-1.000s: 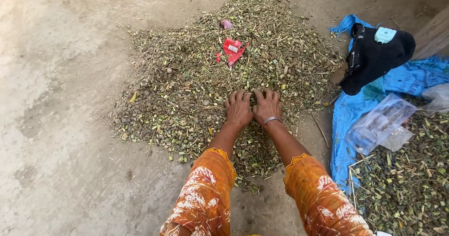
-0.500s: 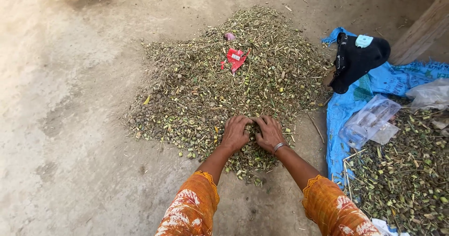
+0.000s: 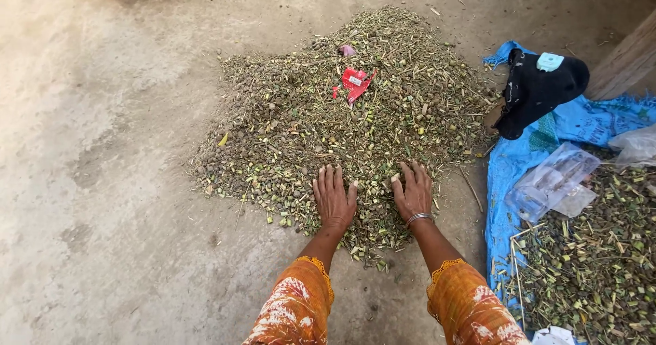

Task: Sorting and cleaning a large pile of dried plant material on the ground.

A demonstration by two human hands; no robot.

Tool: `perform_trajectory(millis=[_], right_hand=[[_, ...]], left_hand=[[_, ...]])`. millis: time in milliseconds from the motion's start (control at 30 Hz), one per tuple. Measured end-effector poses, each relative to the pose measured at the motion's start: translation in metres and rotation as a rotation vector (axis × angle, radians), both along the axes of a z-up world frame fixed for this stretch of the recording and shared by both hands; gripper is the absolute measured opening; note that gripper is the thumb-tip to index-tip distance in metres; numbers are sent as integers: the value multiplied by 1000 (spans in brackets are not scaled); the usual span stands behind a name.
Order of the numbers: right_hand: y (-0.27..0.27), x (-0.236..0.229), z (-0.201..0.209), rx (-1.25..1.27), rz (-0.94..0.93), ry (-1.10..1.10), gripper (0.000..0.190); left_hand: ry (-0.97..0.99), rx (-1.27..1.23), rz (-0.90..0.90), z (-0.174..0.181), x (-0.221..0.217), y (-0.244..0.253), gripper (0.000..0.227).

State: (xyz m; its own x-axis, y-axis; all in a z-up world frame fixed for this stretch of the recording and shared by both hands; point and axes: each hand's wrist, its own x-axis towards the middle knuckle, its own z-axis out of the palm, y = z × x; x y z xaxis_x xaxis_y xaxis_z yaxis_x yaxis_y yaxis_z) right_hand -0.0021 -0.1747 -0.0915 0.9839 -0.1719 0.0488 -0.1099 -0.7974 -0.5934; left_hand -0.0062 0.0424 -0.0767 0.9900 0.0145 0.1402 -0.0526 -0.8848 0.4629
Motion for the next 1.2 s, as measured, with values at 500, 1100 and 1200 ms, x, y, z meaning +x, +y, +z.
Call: perform_trajectory(millis=[500, 1100, 1200], right_hand=[[26, 24, 12, 176, 156, 2, 44], [59, 29, 15, 1009, -313, 67, 41], [60, 30, 64, 1740, -533, 104, 37]], left_hand=[[41, -180, -114, -16, 39, -47, 48], [209, -1307, 371, 23, 26, -83, 44], [334, -1985, 500, 16, 36, -86, 45]])
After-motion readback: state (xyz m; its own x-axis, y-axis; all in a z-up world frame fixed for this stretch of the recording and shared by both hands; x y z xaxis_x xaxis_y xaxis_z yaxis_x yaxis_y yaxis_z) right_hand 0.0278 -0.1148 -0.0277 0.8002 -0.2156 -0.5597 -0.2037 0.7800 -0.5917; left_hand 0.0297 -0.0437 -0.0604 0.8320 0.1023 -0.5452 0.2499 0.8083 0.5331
